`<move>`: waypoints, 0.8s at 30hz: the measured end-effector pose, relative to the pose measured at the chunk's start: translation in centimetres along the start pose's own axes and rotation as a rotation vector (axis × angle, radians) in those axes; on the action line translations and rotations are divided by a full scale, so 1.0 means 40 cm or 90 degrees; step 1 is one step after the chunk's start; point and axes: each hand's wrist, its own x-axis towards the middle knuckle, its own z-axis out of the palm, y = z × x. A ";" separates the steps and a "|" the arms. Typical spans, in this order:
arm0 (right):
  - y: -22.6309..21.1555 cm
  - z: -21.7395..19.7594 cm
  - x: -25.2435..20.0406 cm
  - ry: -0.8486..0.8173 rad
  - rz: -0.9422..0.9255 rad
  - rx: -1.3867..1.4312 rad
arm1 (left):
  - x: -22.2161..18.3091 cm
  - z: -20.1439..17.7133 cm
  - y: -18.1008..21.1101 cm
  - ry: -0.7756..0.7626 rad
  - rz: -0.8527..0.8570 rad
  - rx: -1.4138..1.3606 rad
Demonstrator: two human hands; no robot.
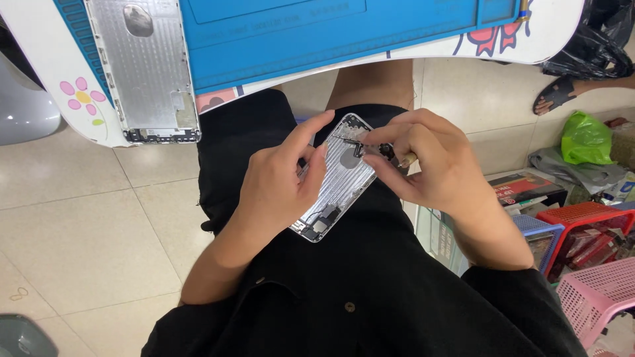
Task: Disassembling and repairing the internal components of a mobile phone.
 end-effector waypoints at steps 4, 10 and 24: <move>-0.025 0.013 -0.004 0.044 0.033 -0.105 | -0.003 0.008 -0.006 0.011 0.011 0.011; -0.005 0.039 -0.028 0.071 0.094 -0.100 | -0.002 0.019 -0.014 0.018 0.025 0.029; 0.024 0.022 -0.012 0.026 -0.013 -0.123 | 0.007 0.028 -0.006 0.028 0.042 0.046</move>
